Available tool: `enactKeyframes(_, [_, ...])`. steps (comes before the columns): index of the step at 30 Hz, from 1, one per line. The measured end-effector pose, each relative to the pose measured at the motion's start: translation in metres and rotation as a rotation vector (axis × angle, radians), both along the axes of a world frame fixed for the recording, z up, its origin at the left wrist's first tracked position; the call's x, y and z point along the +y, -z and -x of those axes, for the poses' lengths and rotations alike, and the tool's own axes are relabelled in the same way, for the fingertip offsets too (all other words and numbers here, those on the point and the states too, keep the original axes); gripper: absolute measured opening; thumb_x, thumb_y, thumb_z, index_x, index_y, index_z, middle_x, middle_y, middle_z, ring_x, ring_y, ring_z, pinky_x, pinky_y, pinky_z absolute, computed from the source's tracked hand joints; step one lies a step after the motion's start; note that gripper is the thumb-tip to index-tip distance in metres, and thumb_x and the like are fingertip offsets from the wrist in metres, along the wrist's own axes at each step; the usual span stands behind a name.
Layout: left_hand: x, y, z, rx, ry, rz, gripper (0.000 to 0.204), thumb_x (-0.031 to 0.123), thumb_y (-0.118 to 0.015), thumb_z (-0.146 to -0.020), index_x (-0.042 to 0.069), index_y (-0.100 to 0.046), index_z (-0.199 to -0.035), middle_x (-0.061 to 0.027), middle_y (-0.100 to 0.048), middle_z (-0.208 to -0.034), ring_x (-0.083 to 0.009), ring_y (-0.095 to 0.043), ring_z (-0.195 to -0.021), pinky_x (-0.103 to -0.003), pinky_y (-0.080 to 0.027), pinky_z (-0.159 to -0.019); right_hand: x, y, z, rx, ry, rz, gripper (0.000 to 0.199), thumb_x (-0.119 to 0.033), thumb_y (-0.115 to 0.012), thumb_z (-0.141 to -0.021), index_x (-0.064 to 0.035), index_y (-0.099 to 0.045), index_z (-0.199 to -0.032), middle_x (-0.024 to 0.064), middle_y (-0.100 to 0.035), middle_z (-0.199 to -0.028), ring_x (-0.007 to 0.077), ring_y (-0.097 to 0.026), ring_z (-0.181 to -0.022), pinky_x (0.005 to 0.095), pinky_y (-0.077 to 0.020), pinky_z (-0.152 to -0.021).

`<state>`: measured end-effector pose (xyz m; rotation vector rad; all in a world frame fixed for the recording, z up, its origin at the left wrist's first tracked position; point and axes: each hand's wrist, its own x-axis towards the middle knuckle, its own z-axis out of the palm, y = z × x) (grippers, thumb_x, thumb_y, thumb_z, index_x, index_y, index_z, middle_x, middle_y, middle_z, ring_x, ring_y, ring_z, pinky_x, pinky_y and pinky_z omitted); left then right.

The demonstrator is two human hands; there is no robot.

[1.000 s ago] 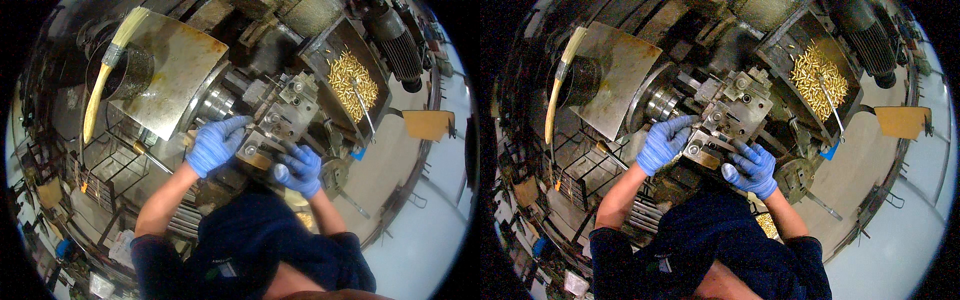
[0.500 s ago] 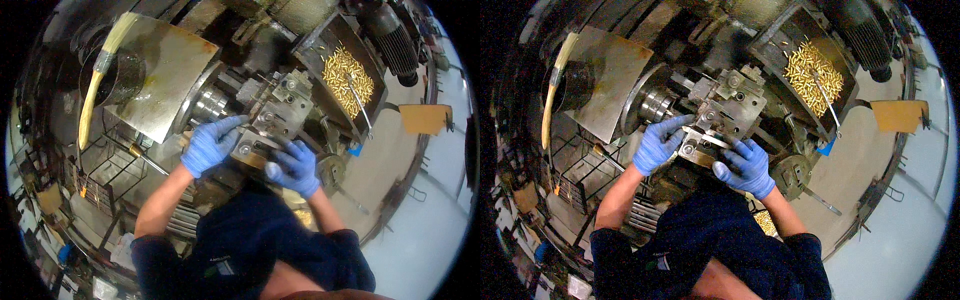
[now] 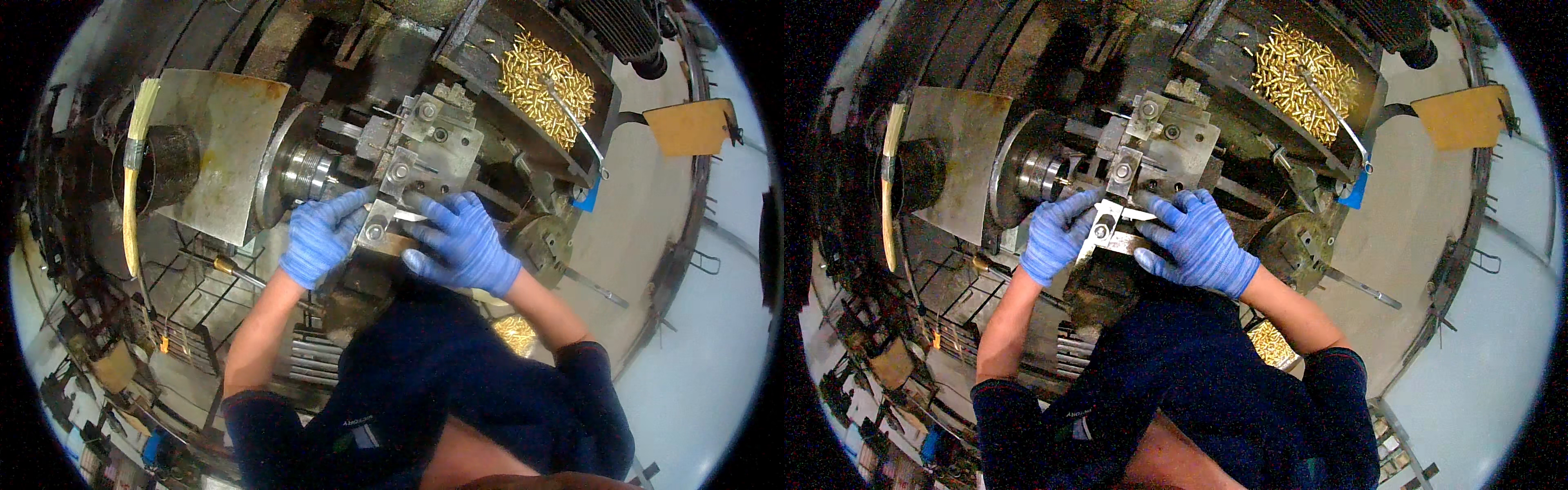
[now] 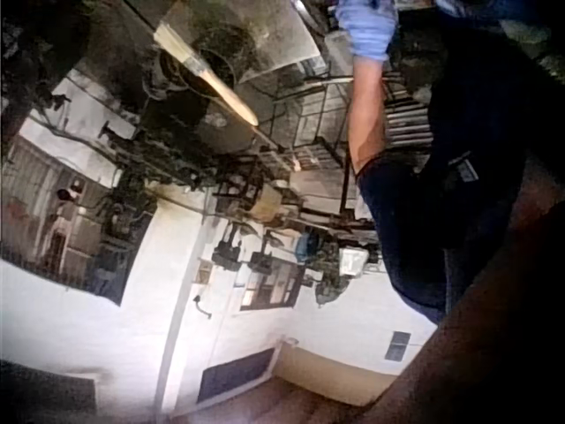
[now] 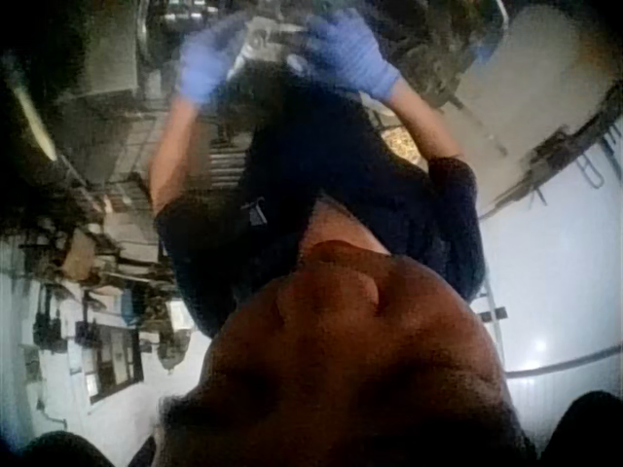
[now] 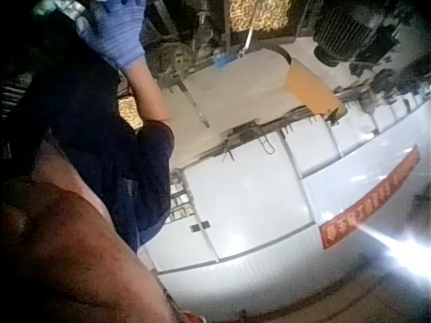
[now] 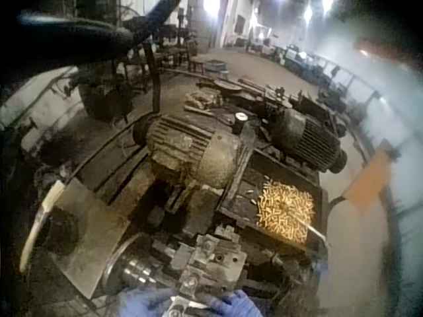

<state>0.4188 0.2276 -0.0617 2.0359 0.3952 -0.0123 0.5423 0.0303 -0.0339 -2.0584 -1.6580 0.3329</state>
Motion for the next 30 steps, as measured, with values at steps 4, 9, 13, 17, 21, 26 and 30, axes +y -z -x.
enactKeyframes(4, [0.003,-0.001,0.000,0.013,0.041,-0.061,0.030,0.014,-0.062,-0.080,0.014,-0.063,-0.110,-0.0137,-0.065,-0.089,-0.0272,-0.065,-0.074,-0.033,-0.052,-0.066,0.000,0.001,0.003,0.005,0.020,0.011,0.034,-0.037,-0.065,-0.073,-0.0091,-0.065,-0.093,0.0126,-0.054,-0.113,0.0288,-0.051,-0.078,0.0391,-0.0419,-0.070])
enactKeyframes(9, [0.002,-0.002,-0.003,-0.051,0.058,-0.154,0.031,0.015,-0.063,-0.079,0.014,-0.063,-0.109,-0.0139,-0.065,-0.088,-0.0272,-0.065,-0.074,-0.034,-0.052,-0.065,-0.002,0.003,0.003,-0.009,0.046,-0.011,0.034,-0.041,-0.059,-0.079,-0.0098,-0.066,-0.091,0.0193,-0.053,-0.114,0.0310,-0.053,-0.078,0.0408,-0.0456,-0.067])
enactKeyframes(13, [0.001,0.007,-0.001,-0.075,0.048,-0.166,0.030,0.015,-0.063,-0.078,0.013,-0.064,-0.108,-0.0143,-0.065,-0.088,-0.0271,-0.065,-0.073,-0.034,-0.052,-0.065,-0.015,0.002,0.001,0.011,0.078,0.065,0.029,-0.042,-0.057,-0.081,-0.0148,-0.067,-0.088,0.0232,-0.052,-0.114,0.0333,-0.056,-0.077,0.0414,-0.0489,-0.060])
enactKeyframes(17, [-0.002,0.002,-0.003,-0.063,0.023,-0.123,0.029,0.013,-0.063,-0.078,0.011,-0.064,-0.107,-0.0156,-0.065,-0.088,-0.0272,-0.066,-0.074,-0.033,-0.052,-0.065,-0.030,0.006,-0.007,-0.050,0.069,0.009,0.023,-0.039,-0.061,-0.079,-0.0169,-0.067,-0.083,0.0203,-0.055,-0.110,0.0299,-0.056,-0.072,0.0382,-0.0475,-0.052])
enactKeyframes(21, [0.000,0.009,-0.002,-0.106,0.028,-0.119,0.028,0.009,-0.062,-0.078,0.007,-0.064,-0.106,-0.0174,-0.065,-0.088,-0.0268,-0.066,-0.076,-0.032,-0.052,-0.067,-0.062,-0.004,-0.018,-0.136,0.090,-0.052,0.020,-0.035,-0.067,-0.074,-0.0156,-0.065,-0.075,0.0086,-0.059,-0.093,0.0254,-0.054,-0.068,0.0344,-0.0443,-0.048])
enactKeyframes(26, [-0.001,0.013,0.000,-0.053,0.009,-0.093,0.028,0.008,-0.062,-0.078,0.005,-0.064,-0.106,-0.0181,-0.065,-0.089,-0.0247,-0.067,-0.076,-0.031,-0.052,-0.068,-0.141,-0.016,-0.010,-0.130,0.330,0.011,0.019,-0.027,-0.073,-0.067,-0.0138,-0.066,-0.079,0.0083,-0.062,-0.090,0.0265,-0.055,-0.068,0.0351,-0.0469,-0.055])
enactKeyframes(30, [0.000,0.010,-0.001,0.008,-0.017,0.022,0.030,0.009,-0.063,-0.079,0.006,-0.063,-0.108,-0.0178,-0.065,-0.086,-0.0226,-0.068,-0.074,-0.029,-0.051,-0.065,-0.193,0.007,0.009,-0.227,0.539,0.127,0.018,-0.026,-0.072,-0.068,-0.0125,-0.068,-0.080,0.0094,-0.063,-0.092,0.0279,-0.055,-0.071,0.0360,-0.0472,-0.058])
